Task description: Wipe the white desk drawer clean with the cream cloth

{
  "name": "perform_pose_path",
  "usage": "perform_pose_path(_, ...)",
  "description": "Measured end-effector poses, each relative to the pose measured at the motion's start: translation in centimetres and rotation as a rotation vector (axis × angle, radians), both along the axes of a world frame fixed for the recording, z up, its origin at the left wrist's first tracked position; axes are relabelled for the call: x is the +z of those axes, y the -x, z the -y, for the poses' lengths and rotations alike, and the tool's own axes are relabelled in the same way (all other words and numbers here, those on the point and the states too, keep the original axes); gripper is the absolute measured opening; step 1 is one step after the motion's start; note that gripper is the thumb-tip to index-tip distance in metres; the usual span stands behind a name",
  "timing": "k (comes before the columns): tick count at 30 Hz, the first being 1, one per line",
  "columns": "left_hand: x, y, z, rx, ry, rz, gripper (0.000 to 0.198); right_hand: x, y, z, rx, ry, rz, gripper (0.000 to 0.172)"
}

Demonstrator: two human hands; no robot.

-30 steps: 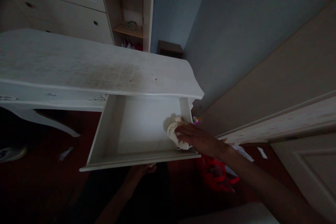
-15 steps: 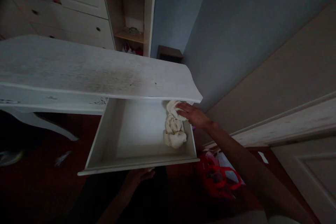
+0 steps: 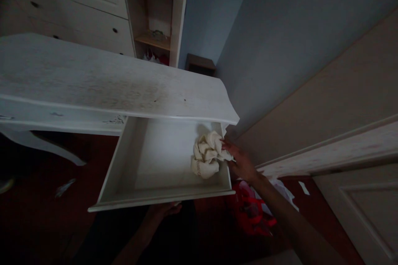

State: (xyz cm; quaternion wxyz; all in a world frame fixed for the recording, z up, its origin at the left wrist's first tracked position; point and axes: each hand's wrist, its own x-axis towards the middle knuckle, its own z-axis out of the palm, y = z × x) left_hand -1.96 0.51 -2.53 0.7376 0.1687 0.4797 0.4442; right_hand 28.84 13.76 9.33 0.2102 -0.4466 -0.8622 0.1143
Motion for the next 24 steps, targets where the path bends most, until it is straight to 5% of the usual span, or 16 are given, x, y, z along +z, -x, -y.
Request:
perform_pose_path(7,0.3,0.0,-0.1,0.0,0.021,0.067,0.052,0.5,0.0,5.9,-0.003,0.156,-0.022,0.061)
perform_pose_path(11,0.4,0.1,0.0,0.008,0.013,0.071,0.052,2.7,1.9,7.1,0.038,0.282,0.113,0.071)
perform_pose_path(14,0.2,0.1,0.1,0.013,0.013,0.08,0.051,3.4,4.6,6.7,-0.081,0.356,0.253,0.061)
perform_pose_path(16,-0.1,0.0,0.0,0.02,0.021,0.083,0.051,2.8,6.5,5.9,-0.127,0.371,0.32,0.059)
perform_pose_path(24,-0.8,-0.2,0.1,0.005,0.011,0.096,0.052,-2.8,9.6,0.7,-0.281,0.379,0.392,0.096)
